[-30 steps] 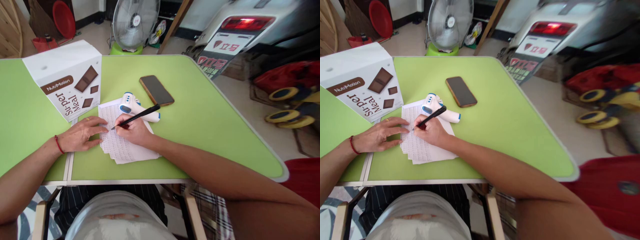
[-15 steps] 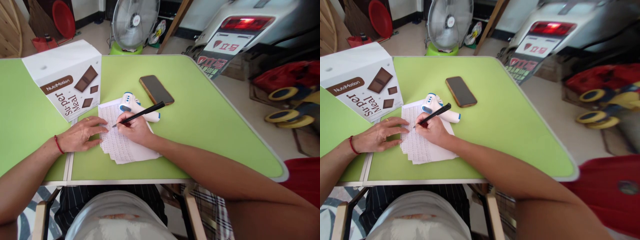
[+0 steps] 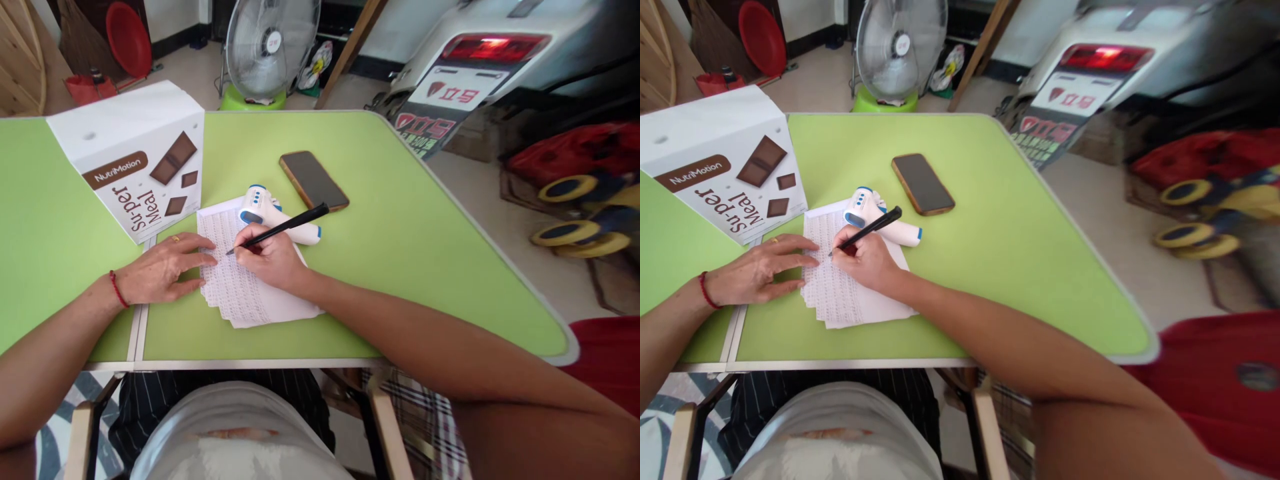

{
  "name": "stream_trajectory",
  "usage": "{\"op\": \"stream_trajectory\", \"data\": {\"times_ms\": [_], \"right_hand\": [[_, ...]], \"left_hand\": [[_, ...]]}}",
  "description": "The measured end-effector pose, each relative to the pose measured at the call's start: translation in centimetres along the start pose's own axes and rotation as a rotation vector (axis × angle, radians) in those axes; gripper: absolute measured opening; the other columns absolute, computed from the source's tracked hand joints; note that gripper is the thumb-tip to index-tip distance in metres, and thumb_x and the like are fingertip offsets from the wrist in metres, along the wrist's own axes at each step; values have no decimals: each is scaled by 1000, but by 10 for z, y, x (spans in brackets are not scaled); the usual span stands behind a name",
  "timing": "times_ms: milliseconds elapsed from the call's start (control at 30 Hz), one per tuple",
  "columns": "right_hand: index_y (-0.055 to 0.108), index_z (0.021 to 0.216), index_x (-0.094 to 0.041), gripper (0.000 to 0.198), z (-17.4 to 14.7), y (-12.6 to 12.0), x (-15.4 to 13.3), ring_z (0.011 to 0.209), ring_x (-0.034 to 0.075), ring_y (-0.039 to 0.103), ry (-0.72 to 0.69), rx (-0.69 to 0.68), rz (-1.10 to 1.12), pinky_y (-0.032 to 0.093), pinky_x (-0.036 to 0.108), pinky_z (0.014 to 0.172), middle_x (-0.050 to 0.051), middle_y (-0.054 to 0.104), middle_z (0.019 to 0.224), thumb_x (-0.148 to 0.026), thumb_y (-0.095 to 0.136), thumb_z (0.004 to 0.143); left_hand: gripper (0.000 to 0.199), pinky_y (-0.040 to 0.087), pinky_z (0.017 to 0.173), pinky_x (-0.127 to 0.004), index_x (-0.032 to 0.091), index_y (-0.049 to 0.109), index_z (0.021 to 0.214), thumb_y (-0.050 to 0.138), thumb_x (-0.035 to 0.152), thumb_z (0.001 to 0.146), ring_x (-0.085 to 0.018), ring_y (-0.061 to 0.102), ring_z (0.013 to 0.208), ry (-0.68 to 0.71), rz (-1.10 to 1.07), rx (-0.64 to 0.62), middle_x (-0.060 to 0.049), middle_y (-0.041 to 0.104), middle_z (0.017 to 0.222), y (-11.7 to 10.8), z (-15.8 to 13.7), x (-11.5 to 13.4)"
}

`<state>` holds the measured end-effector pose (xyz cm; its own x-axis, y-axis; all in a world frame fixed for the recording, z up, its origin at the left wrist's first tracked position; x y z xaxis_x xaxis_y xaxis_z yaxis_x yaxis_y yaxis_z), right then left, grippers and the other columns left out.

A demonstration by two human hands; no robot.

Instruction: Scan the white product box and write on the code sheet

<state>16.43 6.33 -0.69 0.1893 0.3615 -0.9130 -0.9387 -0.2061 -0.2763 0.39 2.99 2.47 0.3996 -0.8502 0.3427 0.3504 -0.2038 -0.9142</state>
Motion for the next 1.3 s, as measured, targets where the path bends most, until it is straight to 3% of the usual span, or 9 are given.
{"op": "stream_trajectory", "data": {"times_ms": [200,367,533,900,1300], "right_hand": [[54,67,-20,2,-2,2,5,55,10,46,46,-26,-59,41,27,55,-3,52,60,-20,55,65],[51,68,-21,3,-3,-1,-3,54,9,44,-53,24,-26,41,26,54,-4,51,61,-19,53,70],[54,70,-21,2,-3,8,-7,55,10,46,-115,-99,20,40,25,52,-4,54,61,-18,53,71],[54,71,-20,5,-4,10,-4,56,9,44,-72,-147,-28,38,24,53,-4,55,63,-17,53,68],[55,69,-20,3,-3,8,-2,56,10,46,-28,-108,-3,39,25,53,-3,55,61,-19,54,66]], "left_hand": [[28,46,99,-48,12,62,116,56,25,93,-31,55,116,-15,0,-8,-17,56,127,0,1,0],[28,46,100,-48,11,61,117,56,25,92,-31,54,117,-8,-4,-5,-18,56,128,0,0,1],[28,46,99,-48,14,61,118,56,26,93,-30,55,117,-29,-6,-9,-17,55,129,0,0,-1],[28,46,100,-49,13,60,118,55,25,93,-30,54,117,-30,-17,-15,-17,55,129,0,1,-1],[28,46,100,-49,13,61,118,56,25,92,-30,55,116,-32,-14,-18,-18,55,129,0,1,-1]]}}
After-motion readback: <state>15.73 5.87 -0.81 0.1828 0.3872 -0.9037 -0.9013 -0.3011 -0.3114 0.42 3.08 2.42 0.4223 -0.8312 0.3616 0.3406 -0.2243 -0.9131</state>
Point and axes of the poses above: each hand's wrist, its own z-axis towards the middle knuckle, its own y-axis out of the palm, x = y × z, the point moved 6 cm from there along z, towards the middle knuckle
